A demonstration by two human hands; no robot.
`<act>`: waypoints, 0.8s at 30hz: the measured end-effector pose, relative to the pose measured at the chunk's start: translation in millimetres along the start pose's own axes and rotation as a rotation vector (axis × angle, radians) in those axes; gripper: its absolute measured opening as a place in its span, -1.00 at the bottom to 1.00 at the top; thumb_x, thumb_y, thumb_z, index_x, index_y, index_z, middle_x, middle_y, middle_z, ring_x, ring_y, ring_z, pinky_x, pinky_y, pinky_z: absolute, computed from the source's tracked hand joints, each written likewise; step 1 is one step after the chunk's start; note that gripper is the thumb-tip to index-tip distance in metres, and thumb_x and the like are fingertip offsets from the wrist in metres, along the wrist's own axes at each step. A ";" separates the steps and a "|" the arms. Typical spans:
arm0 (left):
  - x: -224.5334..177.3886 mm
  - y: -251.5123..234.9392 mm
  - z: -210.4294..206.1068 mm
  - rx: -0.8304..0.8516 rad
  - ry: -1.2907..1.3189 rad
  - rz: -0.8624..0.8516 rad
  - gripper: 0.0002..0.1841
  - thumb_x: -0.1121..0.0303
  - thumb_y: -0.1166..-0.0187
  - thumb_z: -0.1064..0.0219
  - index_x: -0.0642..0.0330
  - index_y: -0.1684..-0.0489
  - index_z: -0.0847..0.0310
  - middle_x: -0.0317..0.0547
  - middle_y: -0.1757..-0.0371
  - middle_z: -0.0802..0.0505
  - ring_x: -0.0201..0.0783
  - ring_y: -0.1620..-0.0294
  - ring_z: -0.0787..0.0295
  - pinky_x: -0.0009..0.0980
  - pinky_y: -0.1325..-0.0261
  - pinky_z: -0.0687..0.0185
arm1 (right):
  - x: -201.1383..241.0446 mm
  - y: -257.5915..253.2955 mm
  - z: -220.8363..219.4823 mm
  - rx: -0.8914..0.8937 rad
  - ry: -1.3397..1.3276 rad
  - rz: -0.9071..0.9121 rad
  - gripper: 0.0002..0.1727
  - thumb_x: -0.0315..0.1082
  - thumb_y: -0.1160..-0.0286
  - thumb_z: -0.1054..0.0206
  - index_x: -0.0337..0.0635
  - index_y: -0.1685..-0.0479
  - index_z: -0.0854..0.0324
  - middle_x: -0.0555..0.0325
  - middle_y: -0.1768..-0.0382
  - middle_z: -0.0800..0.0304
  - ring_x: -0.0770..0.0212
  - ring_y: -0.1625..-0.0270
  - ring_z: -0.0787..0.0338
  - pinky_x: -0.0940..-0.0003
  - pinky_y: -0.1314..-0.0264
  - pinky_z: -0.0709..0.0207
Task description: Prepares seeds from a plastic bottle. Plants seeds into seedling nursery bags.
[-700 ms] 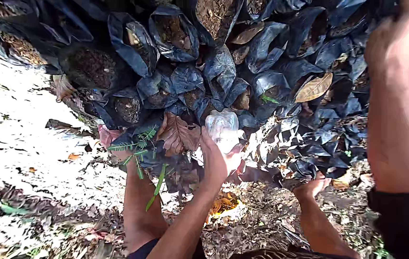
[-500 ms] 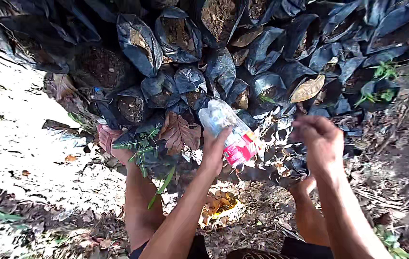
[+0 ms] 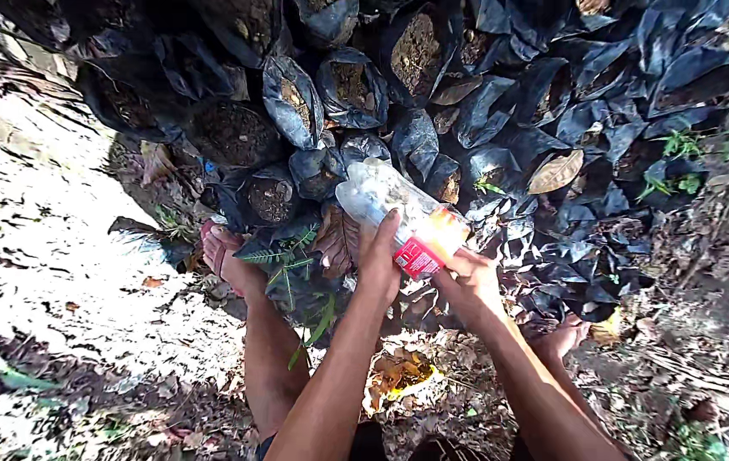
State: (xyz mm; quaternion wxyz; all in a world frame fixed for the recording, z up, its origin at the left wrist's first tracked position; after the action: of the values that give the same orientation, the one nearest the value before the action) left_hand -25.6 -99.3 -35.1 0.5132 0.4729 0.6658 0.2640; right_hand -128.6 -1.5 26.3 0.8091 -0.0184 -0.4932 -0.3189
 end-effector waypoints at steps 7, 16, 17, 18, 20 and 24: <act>-28.5 -6.8 28.1 -0.097 -0.128 0.000 -0.31 -0.21 -0.52 -0.40 -0.06 -0.56 -0.43 -0.03 -0.20 -0.83 -0.09 -0.12 -0.84 -0.05 -0.07 -0.82 | 45.8 -17.1 -37.8 0.487 0.274 0.629 -0.78 -0.52 -0.64 -0.21 -0.21 0.08 -0.81 0.06 0.34 -0.85 0.09 0.15 -0.88 0.19 -0.07 -0.77; -53.3 17.0 -5.2 0.109 -0.262 -0.483 -0.21 0.31 -0.19 -0.67 0.18 -0.50 -0.37 -0.10 -0.14 -0.84 -0.22 -0.12 -0.84 -0.14 -0.17 -0.84 | -32.3 -21.6 -15.2 -0.299 -1.083 -0.724 -0.61 -0.18 -0.89 0.17 -0.09 -0.37 -0.49 0.03 -0.16 -0.78 0.07 -0.17 -0.82 -0.01 -0.18 -0.74; -50.0 20.7 -7.6 0.091 -0.389 -0.485 -0.07 0.36 0.00 -0.74 0.22 -0.54 -0.34 -0.09 -0.15 -0.84 -0.27 -0.15 -0.83 -0.18 -0.23 -0.85 | -33.8 -25.2 -28.8 -0.288 -1.310 -0.791 -0.49 0.04 -0.91 0.23 0.05 -0.53 -0.42 0.05 -0.32 -0.73 0.05 -0.34 -0.75 -0.09 -0.34 -0.68; -44.7 23.0 -8.3 0.073 -0.512 -0.463 0.12 0.34 0.14 -0.79 0.21 -0.66 -0.20 -0.11 -0.21 -0.80 -0.33 -0.22 -0.79 -0.24 -0.30 -0.80 | -35.3 -29.0 -41.5 -0.307 -1.497 -0.834 -0.44 0.19 -0.86 0.21 0.12 -0.53 -0.44 0.10 -0.33 -0.72 0.09 -0.38 -0.73 -0.08 -0.38 -0.65; -40.0 26.0 -7.8 0.017 -0.647 -0.446 0.25 0.29 0.31 -0.83 0.22 -0.67 -0.12 -0.13 -0.22 -0.78 -0.40 -0.24 -0.76 -0.33 -0.32 -0.75 | -44.4 -34.8 -58.6 -0.363 -1.657 -0.844 -0.38 0.31 -0.80 0.20 0.13 -0.41 -0.52 0.13 -0.21 -0.80 0.13 -0.28 -0.79 -0.03 -0.28 -0.71; -38.2 36.5 -4.9 0.019 -0.733 -0.554 0.27 0.17 0.31 -0.85 0.29 -0.66 -0.13 -0.06 -0.26 -0.76 -0.40 -0.26 -0.73 -0.36 -0.38 -0.69 | -53.5 -33.1 -62.8 -0.320 -1.495 -0.716 -0.37 0.17 -0.88 0.35 0.11 -0.46 -0.54 0.27 -0.08 -0.83 0.37 -0.08 -0.82 0.33 -0.11 -0.75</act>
State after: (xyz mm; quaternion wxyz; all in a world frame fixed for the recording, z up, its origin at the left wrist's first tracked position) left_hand -16.1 -118.0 13.7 0.7618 0.3439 0.5440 -0.0736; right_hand -113.5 -22.9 -58.7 0.1073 -0.1814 -0.8240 -0.5260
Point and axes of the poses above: each hand's wrist, its own y-axis away from the middle knuckle, its own z-axis out of the back of the hand, x = y × z, the point moved 7 cm from there along -y, towards the middle knuckle
